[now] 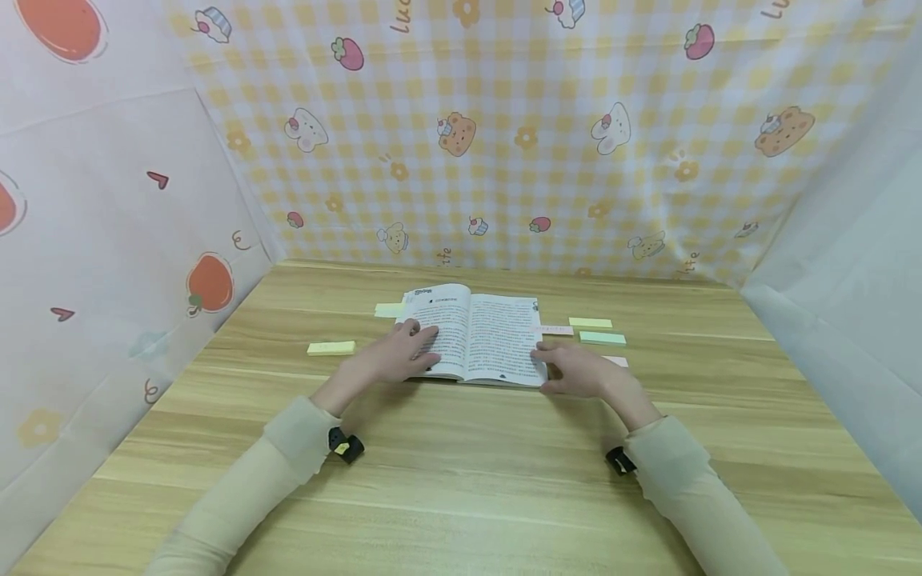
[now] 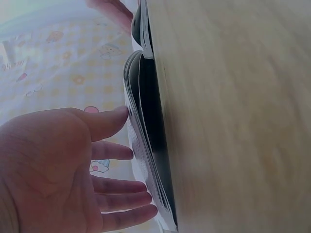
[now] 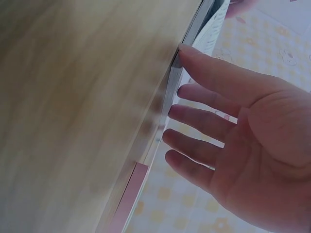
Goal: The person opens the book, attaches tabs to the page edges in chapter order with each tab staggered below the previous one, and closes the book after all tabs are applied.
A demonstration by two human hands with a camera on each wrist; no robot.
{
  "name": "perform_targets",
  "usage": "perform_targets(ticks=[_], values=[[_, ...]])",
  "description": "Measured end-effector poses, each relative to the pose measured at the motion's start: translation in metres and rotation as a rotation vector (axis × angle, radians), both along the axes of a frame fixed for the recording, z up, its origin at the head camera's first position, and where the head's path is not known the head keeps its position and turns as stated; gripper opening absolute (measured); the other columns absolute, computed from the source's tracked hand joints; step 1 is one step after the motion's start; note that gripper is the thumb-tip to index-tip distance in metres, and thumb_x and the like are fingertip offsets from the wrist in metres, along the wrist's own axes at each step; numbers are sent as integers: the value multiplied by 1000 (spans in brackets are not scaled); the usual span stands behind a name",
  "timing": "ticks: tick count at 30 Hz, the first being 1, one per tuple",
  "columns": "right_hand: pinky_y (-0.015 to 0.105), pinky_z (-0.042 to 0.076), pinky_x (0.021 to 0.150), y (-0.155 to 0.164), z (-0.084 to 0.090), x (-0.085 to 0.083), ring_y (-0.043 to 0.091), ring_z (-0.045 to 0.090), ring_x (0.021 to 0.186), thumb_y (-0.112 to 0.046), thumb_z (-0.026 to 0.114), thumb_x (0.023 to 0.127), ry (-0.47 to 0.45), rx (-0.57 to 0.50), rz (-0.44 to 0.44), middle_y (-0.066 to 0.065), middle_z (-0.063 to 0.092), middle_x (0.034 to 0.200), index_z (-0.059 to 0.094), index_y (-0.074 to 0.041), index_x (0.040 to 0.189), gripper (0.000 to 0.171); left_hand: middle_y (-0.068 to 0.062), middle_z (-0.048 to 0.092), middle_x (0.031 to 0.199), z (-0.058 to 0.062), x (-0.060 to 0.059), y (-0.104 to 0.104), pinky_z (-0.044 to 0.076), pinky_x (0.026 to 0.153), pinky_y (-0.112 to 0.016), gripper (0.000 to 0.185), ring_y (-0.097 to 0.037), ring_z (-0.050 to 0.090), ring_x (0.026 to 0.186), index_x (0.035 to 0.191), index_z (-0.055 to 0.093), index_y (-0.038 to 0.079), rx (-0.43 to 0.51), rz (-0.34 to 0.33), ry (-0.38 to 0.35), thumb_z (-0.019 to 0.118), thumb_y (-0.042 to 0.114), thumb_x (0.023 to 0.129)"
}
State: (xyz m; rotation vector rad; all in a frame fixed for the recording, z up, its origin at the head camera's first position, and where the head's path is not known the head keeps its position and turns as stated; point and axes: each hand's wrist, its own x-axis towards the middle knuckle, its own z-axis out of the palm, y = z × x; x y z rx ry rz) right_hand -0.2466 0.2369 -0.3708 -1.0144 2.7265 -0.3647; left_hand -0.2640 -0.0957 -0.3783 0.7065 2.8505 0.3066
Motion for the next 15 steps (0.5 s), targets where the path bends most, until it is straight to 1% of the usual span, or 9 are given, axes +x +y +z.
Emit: perform_targets(ticks=[10,15], values=[[61,34,110,-4,1,1,51,40,136,-18,73,93,6,-9,17,33,46,145,54,10,138,56,-28,39,148,-2,1,-2,41,107,-53,62,-39,43,130,156,36,7,-5,-6,-9,46,43,107],[61,34,110,-6,1,2,51,41,135,-20,71,94,3,-12,18,32,47,145,54,9,139,56,-28,36,151,-1,1,-1,39,109,-54,62,-40,40,135,157,35,7,-21,-2,-20,46,43,107]])
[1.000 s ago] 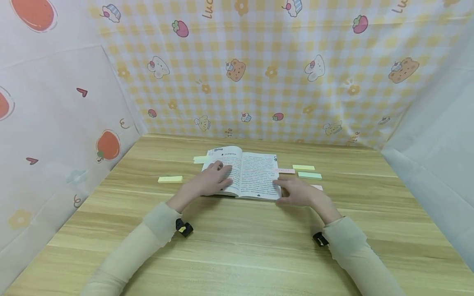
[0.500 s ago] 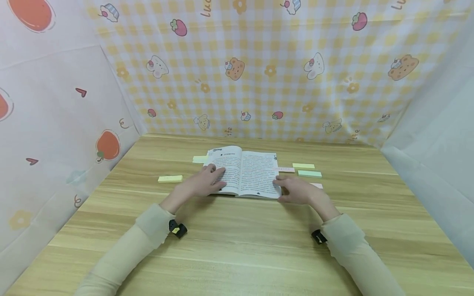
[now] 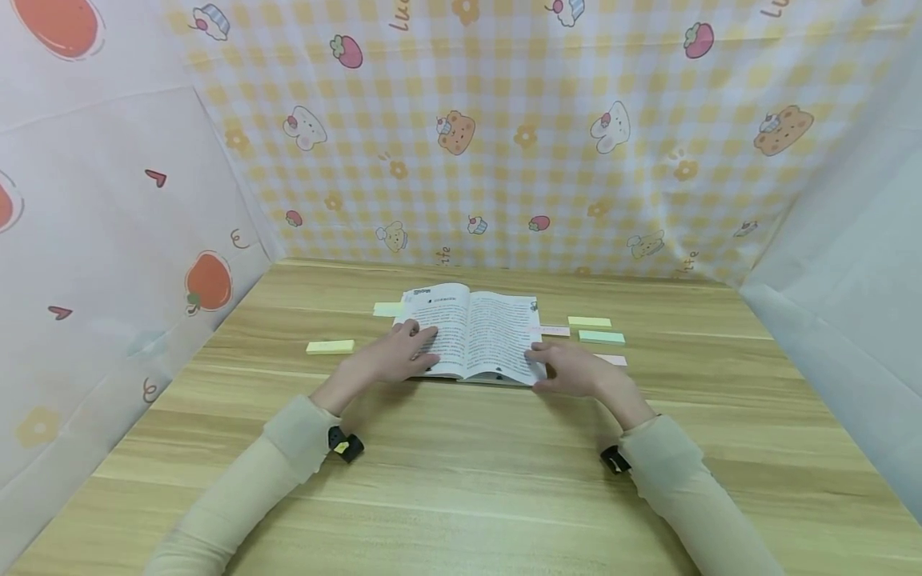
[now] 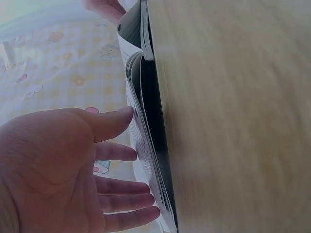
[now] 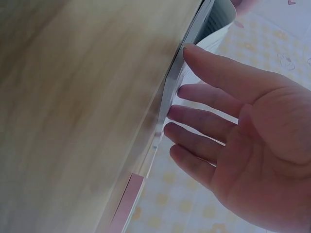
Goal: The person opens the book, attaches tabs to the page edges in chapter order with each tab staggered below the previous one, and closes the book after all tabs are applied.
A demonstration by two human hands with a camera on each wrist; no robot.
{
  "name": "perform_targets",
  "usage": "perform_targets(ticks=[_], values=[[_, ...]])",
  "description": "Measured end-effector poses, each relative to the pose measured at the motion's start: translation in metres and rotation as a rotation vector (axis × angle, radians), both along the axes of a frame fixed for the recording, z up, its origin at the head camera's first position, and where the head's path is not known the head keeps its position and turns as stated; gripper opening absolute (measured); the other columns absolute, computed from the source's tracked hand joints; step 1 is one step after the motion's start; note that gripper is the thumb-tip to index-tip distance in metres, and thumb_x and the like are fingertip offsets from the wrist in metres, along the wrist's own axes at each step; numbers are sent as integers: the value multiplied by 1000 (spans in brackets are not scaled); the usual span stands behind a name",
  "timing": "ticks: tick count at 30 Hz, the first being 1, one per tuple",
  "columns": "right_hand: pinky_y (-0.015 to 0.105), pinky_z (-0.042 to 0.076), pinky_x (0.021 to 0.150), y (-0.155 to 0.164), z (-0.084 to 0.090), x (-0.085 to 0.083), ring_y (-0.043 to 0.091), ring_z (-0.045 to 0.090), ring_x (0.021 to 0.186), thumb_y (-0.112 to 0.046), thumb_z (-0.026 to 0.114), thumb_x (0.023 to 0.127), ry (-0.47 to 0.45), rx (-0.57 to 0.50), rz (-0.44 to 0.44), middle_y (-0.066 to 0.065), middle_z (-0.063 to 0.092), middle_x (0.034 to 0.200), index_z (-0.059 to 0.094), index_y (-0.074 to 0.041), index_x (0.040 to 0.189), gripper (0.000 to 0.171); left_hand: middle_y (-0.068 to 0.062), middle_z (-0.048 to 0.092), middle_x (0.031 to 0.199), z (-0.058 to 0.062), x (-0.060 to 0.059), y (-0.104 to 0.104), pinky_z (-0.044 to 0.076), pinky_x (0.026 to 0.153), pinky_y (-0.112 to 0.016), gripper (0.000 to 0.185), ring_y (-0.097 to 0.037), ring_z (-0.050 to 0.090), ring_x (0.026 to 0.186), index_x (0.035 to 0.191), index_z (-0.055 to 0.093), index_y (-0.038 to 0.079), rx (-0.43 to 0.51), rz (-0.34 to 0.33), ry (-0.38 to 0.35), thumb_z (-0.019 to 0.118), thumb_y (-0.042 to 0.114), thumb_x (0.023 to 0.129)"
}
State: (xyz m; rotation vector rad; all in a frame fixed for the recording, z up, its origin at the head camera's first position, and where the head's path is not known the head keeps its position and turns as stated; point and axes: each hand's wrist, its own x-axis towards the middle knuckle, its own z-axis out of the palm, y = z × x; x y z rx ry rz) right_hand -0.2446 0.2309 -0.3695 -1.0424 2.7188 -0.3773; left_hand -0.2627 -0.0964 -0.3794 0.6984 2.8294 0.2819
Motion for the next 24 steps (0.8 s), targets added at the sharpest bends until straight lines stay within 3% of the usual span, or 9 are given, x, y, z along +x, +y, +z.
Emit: perform_targets(ticks=[14,24], values=[[57,42,105,-13,1,-1,48,50,130,-29,72,95,33,5,3,28,53,142,57,5,139,58,-29,31,155,3,2,1,36,112,-55,62,-42,34,141,158,33,8,-20,-3,-18,45,43,107],[57,42,105,-24,0,-3,47,51,129,-28,68,97,10,1,15,28,51,143,54,6,141,57,-23,46,134,6,3,3,47,99,-48,53,-35,47,117,150,43,6,53,-79,14,50,36,106]])
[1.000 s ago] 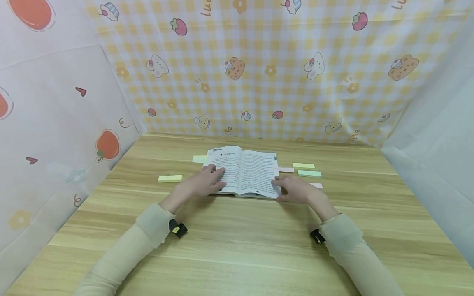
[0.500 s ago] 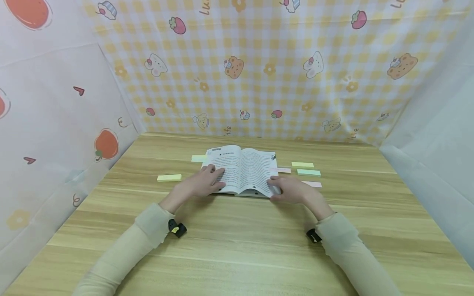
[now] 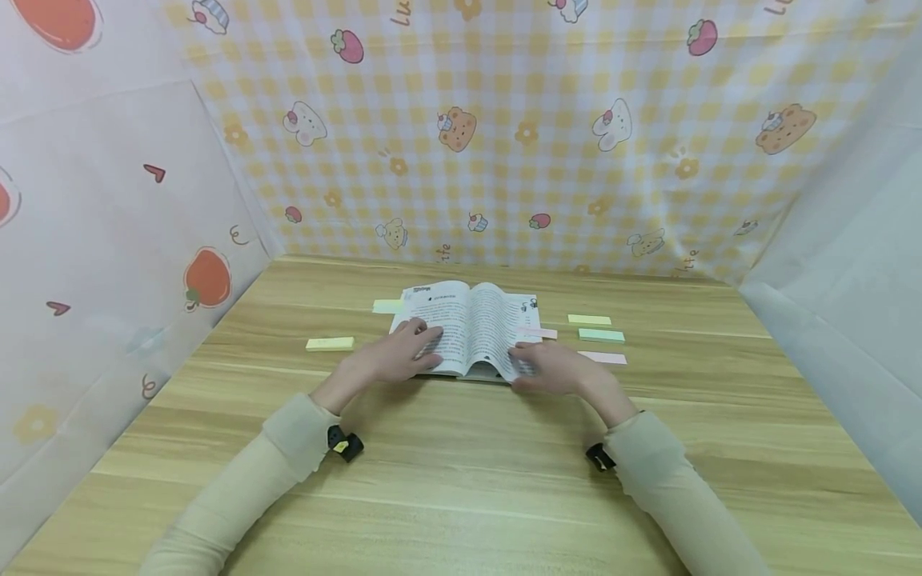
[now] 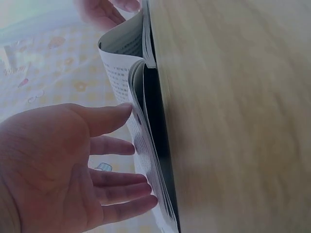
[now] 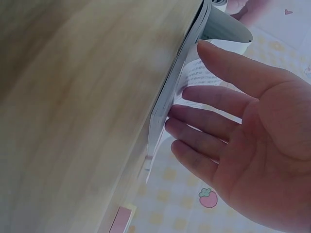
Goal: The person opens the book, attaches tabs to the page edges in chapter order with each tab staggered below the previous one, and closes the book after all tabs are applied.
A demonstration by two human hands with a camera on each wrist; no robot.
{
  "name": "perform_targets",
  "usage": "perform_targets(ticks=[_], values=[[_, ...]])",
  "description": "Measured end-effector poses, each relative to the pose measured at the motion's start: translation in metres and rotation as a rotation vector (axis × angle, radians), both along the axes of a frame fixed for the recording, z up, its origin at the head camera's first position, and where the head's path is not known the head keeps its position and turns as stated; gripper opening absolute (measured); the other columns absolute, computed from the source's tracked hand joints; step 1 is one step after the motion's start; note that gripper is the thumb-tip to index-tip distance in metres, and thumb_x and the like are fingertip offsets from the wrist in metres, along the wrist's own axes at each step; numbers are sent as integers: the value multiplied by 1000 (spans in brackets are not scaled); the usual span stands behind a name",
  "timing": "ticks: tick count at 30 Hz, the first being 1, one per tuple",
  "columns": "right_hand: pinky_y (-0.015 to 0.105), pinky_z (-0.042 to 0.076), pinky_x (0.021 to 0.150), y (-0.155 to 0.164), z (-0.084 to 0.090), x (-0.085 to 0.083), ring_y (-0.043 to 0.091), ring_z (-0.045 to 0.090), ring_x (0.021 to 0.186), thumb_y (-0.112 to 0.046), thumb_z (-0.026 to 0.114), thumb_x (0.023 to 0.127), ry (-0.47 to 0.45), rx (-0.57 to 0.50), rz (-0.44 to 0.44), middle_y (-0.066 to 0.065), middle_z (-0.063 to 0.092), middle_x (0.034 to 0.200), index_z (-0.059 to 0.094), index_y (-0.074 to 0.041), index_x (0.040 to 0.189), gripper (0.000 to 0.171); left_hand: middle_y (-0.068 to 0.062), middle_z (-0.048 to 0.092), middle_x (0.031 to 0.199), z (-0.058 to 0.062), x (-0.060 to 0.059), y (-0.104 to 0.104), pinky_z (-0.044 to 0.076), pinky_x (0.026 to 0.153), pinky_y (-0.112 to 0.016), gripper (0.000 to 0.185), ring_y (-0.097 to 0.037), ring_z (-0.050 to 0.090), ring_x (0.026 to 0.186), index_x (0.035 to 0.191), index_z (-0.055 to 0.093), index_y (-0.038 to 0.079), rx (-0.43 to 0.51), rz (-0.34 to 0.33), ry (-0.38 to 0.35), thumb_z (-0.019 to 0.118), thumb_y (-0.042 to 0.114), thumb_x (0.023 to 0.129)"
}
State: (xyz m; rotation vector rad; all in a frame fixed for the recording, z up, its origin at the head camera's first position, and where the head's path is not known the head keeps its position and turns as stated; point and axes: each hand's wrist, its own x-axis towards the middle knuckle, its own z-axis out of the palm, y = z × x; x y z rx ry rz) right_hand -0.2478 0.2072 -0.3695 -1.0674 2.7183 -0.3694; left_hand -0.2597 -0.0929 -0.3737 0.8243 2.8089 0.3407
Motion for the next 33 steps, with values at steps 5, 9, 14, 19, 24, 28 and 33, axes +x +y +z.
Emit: perform_targets(ticks=[5,9,14,19,24,28,33], values=[[56,42,105,-3,-2,-2,47,51,129,-29,67,97,-16,8,-13,27,51,145,53,5,142,58,-22,47,135,2,1,3,48,98,-46,53,-33,48,118,150,44,7,40,-32,12,52,34,106],[56,42,106,-7,-2,-3,47,50,130,-30,66,98,-41,-8,-22,27,50,145,53,4,143,58,-20,48,135,1,2,5,49,96,-44,54,-30,50,118,151,45,8,70,-55,30,53,36,105],[55,43,105,-11,-3,-3,44,52,129,-33,66,98,-47,-26,-22,26,51,145,53,3,143,59,-17,51,135,1,4,10,48,99,-43,57,-28,53,119,150,46,8,126,-83,64,55,39,104],[54,44,104,-13,-4,-3,42,54,128,-32,66,98,-32,-43,-11,24,52,145,54,2,143,58,-13,55,135,2,6,19,50,98,-41,59,-25,57,118,149,48,10,169,-111,110,57,44,102],[54,44,105,-17,-4,-2,40,54,128,-31,66,99,-38,-58,-7,22,52,145,53,2,144,57,-12,58,129,5,9,28,53,90,-37,55,-21,60,106,146,51,9,181,-130,146,61,40,102],[53,46,103,-21,-4,-3,38,57,124,-29,66,99,-25,-59,7,20,54,144,53,2,144,56,-12,60,124,5,10,30,53,83,-36,48,-19,60,98,143,53,8,190,-141,165,61,34,102],[54,45,103,-22,-2,-2,40,56,126,-27,66,99,-25,-67,14,23,54,144,52,5,143,56,-12,60,122,4,11,30,53,82,-35,45,-19,60,96,142,54,8,203,-144,184,60,29,103]])
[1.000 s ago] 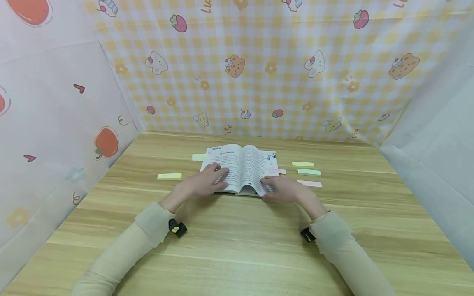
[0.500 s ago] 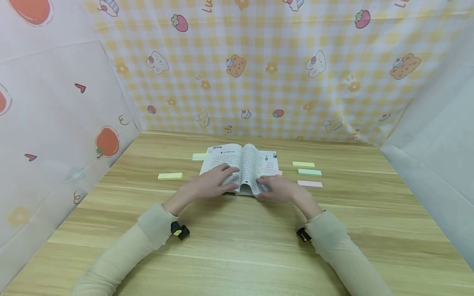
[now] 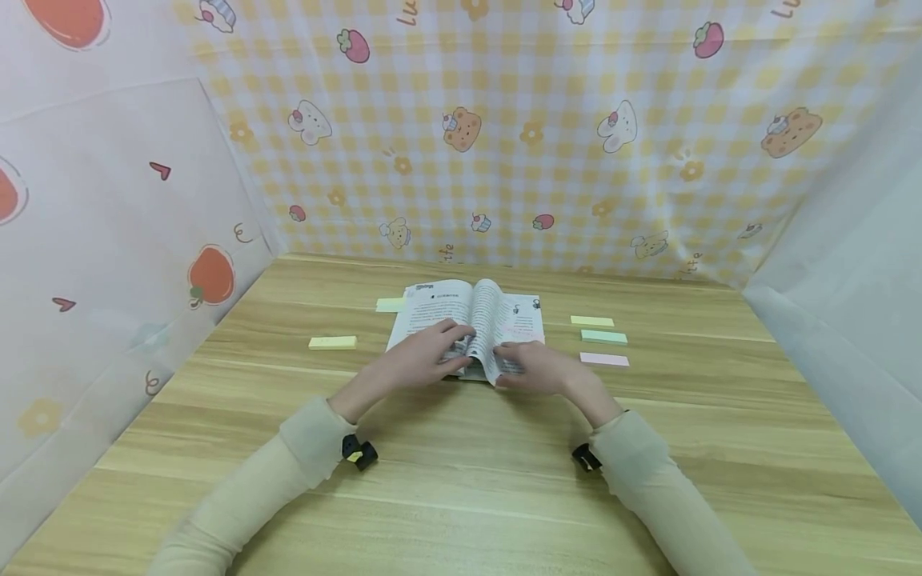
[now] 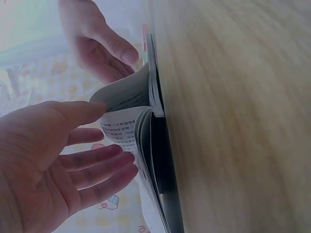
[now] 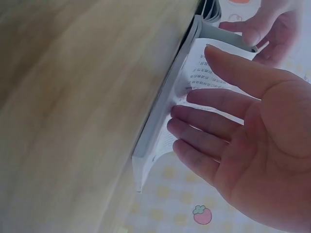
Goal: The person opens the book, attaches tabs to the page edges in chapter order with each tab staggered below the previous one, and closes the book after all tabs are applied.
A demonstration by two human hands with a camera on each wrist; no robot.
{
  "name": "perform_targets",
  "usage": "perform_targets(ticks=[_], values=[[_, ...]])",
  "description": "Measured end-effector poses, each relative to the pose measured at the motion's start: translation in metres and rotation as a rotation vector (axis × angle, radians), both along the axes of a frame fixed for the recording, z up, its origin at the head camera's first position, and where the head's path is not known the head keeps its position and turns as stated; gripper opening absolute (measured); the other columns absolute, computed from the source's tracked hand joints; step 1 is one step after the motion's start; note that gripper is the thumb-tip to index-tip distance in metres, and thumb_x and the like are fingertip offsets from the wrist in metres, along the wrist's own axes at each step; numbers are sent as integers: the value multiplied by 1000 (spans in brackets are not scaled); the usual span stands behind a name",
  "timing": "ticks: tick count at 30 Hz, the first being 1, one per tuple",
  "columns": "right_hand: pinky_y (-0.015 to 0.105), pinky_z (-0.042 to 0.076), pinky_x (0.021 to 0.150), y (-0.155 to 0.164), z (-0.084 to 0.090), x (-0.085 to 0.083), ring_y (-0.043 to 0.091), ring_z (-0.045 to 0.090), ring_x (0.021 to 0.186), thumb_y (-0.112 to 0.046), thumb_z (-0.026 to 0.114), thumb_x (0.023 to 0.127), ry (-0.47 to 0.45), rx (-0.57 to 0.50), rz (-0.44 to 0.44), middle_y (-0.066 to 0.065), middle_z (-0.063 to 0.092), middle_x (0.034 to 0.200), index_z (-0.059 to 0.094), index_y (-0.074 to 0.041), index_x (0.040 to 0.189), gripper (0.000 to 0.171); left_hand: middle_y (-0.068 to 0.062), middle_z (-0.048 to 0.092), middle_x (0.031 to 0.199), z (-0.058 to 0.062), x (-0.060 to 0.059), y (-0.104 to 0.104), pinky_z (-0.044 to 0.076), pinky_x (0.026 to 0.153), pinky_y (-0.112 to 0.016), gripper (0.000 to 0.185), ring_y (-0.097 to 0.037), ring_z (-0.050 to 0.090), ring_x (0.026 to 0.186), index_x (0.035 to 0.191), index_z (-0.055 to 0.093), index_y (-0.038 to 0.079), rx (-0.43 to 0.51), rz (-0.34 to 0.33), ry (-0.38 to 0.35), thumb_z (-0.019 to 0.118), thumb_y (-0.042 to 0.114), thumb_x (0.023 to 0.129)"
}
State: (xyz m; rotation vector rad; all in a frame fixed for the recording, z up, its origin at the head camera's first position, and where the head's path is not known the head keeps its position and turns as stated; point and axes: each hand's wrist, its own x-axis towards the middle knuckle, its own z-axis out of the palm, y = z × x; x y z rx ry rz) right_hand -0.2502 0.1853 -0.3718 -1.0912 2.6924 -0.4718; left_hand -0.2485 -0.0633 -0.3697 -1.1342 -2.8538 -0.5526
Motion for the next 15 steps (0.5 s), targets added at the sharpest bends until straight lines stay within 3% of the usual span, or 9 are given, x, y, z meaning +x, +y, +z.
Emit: perform_targets(ticks=[7,15], values=[[57,37,110,7,8,2,44,45,136,-25,64,100,-28,-43,-74,27,46,148,48,5,146,57,-13,61,118,1,1,-1,53,79,-34,43,-18,59,91,142,53,6,13,-7,4,60,24,103],[59,37,109,18,17,1,46,45,134,-15,65,99,77,-127,-118,29,50,144,48,10,142,53,-13,60,123,-2,0,-2,53,82,-35,46,-18,59,95,145,49,6,4,11,-13,59,22,103]])
